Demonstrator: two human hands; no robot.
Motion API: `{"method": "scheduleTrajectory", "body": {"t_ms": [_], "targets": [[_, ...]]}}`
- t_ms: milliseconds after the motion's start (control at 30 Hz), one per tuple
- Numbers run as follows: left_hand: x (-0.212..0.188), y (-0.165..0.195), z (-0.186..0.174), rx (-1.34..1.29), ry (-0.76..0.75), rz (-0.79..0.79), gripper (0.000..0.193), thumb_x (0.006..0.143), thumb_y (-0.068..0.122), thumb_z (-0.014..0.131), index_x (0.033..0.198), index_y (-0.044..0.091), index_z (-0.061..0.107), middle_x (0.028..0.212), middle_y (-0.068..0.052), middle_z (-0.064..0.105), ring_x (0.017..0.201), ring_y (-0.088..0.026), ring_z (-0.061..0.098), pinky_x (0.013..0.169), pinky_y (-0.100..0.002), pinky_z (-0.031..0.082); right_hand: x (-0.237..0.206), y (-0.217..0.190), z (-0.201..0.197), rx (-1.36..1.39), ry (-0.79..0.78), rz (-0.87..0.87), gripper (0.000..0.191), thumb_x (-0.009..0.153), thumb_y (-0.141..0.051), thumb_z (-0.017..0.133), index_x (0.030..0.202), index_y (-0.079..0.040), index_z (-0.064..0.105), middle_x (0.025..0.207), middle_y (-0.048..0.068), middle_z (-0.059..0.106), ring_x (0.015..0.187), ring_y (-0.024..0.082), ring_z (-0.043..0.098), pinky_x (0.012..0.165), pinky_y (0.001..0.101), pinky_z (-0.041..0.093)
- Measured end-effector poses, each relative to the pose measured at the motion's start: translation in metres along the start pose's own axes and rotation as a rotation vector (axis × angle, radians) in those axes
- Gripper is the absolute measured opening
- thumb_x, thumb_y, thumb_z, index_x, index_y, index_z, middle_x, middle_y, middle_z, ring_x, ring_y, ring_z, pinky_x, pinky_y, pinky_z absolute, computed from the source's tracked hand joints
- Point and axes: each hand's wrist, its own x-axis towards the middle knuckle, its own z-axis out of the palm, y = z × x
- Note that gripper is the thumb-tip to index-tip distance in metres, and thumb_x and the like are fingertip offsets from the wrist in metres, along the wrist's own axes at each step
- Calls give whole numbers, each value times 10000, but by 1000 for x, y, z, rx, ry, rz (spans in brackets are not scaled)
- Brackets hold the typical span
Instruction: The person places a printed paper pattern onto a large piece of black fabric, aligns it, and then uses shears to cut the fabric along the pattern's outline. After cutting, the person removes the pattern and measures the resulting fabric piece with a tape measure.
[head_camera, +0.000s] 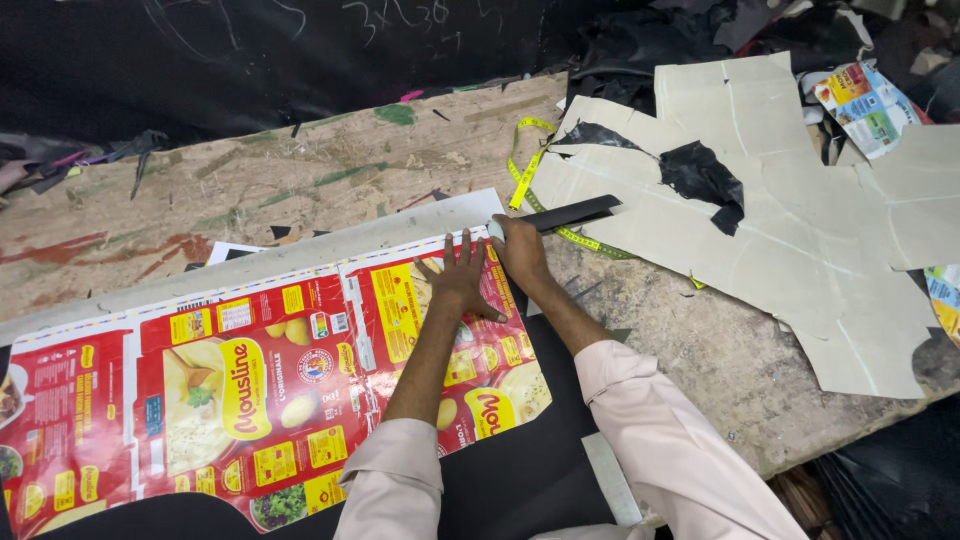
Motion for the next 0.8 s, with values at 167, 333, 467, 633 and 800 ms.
{"method": "scheduleTrajectory", "body": {"t_ms": [167,333,467,633,800], "targets": [[10,-14,-3,-33,14,12,1707,337,720,954,1654,201,1,1726,-79,-132,1572,-365,-149,1038,-904,31,21,-13,10,36,-49,4,469,750,-28,816,1201,21,698,959,262,719,914,409,712,800,463,573],[12,-16,0,-17,-15,15,1693,342,733,939,1648,208,-1,1727,-81,-154,1574,-364,-165,1026,-917,21,35,-9,18,-30,-71,-18,447,746,-32,818,1171,30,694,978,267,719,958,418,711,835,465,579],[9,-15,2,-10,-35,11,1708,336,758,921,1649,219,-29,1723,-74,-162,1567,-366,-171,1027,-913,26,0,7,14,-74,-178,38,428,751,-74,839,1133,33,677,989,274,712,970,446,690,823,495,563],[9,-18,5,-14,-12,33,1715,328,782,904,1651,224,-32,1722,-71,-164,1566,-357,-187,1022,-917,13,-150,14,-34,-81,-376,153,405,821,-115,767,1181,8,628,882,265,711,845,445,701,728,512,560],[3,-11,7,-9,18,37,1715,313,798,895,1649,232,-19,1725,-76,-146,1572,-349,-175,1023,-916,12,-294,3,-117,-45,-554,567,472,724,-133,827,1185,-115,728,803,188,765,768,328,775,708,420,602]]}}
